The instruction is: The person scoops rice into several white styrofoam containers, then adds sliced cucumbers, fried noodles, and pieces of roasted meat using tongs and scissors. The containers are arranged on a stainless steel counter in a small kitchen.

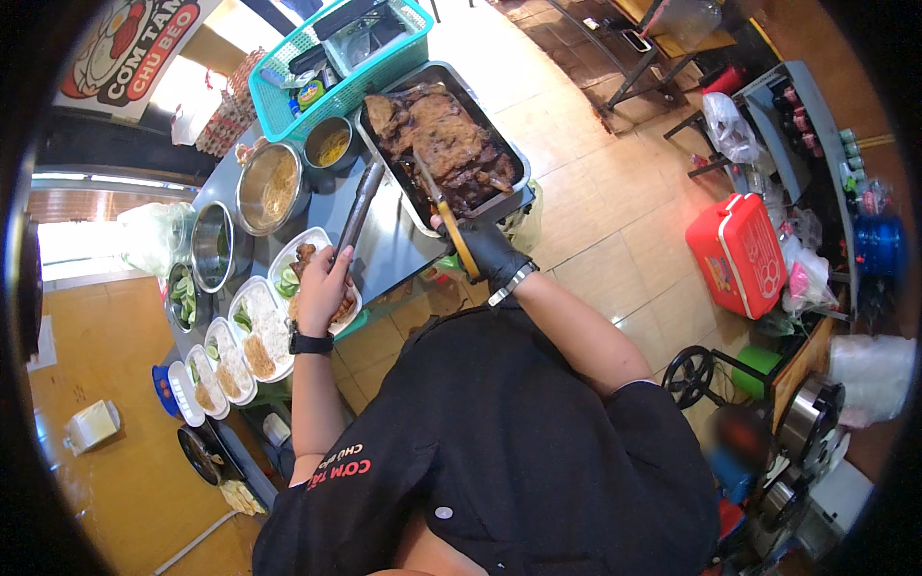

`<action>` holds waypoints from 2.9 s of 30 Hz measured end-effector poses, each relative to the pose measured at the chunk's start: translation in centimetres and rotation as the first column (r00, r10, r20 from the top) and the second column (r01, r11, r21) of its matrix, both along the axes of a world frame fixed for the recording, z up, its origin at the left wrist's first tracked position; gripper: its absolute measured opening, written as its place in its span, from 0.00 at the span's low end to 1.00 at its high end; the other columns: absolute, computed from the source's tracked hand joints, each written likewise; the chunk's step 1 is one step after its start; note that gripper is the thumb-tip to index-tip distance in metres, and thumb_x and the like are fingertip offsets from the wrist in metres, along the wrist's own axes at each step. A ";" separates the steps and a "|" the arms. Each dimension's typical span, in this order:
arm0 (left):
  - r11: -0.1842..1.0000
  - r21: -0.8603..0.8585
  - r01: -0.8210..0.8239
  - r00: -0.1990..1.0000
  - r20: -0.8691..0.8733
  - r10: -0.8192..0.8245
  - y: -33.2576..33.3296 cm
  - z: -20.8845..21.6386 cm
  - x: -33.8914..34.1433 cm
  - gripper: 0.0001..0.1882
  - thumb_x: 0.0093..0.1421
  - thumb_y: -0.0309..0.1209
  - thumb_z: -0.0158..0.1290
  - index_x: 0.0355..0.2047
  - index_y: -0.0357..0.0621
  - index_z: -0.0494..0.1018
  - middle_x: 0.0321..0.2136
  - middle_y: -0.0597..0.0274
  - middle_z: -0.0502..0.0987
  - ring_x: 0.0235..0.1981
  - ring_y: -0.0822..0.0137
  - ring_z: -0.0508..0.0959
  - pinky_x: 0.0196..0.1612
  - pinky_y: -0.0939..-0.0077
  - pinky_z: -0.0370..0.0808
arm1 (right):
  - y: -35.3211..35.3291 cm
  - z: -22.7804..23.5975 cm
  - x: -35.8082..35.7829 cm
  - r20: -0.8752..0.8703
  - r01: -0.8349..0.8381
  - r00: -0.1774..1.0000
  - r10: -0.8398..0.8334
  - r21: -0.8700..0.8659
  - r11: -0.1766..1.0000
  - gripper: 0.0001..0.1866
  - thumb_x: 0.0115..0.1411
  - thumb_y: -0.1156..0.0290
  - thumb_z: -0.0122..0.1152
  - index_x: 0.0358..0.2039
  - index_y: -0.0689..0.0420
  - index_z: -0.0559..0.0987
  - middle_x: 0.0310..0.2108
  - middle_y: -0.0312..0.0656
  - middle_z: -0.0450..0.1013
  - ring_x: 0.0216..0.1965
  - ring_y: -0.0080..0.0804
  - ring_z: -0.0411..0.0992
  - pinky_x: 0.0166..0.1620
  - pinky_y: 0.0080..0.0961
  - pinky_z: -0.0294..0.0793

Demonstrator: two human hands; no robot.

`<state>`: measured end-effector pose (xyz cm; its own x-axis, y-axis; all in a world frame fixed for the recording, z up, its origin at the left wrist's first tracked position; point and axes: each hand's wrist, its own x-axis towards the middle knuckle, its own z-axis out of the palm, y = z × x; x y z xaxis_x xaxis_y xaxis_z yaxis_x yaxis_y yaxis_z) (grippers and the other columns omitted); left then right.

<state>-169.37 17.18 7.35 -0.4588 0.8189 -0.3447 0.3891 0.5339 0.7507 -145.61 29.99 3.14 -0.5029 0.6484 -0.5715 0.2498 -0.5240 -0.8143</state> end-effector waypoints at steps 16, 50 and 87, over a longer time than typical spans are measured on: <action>0.943 0.019 0.332 0.751 -0.610 -0.253 6.9 3.1 2.5 0.19 0.60 0.45 0.49 0.27 0.39 0.68 0.18 0.46 0.74 0.24 0.45 0.75 0.28 0.53 0.69 | -2.1 4.9 6.5 0.088 -0.001 0.996 0.009 -0.096 0.995 0.27 0.53 0.42 0.61 0.25 0.57 0.78 0.17 0.32 0.68 0.18 0.17 0.63 0.21 0.16 0.60; 0.884 -0.036 0.465 0.657 -0.656 -0.372 7.0 2.1 5.3 0.14 0.62 0.39 0.46 0.29 0.41 0.65 0.19 0.48 0.74 0.21 0.44 0.74 0.24 0.53 0.68 | -2.5 -0.8 2.6 -0.282 0.307 0.864 -0.416 -0.360 0.881 0.17 0.61 0.49 0.54 0.35 0.51 0.72 0.18 0.34 0.68 0.09 0.20 0.62 0.11 0.17 0.59; 0.907 0.115 0.405 0.804 -0.518 -0.293 4.5 4.1 4.0 0.15 0.62 0.38 0.49 0.25 0.39 0.65 0.14 0.48 0.69 0.19 0.46 0.72 0.22 0.58 0.65 | -3.7 1.9 7.2 -0.309 0.292 0.855 -0.417 -0.378 0.879 0.23 0.59 0.42 0.53 0.36 0.51 0.70 0.19 0.32 0.66 0.13 0.18 0.63 0.15 0.16 0.60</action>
<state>-165.33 21.67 11.49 -0.1875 0.9815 0.0391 0.8563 0.1438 0.4961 -138.44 26.26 5.03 -0.4861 0.6460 -0.5886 -0.2885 -0.7544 -0.5896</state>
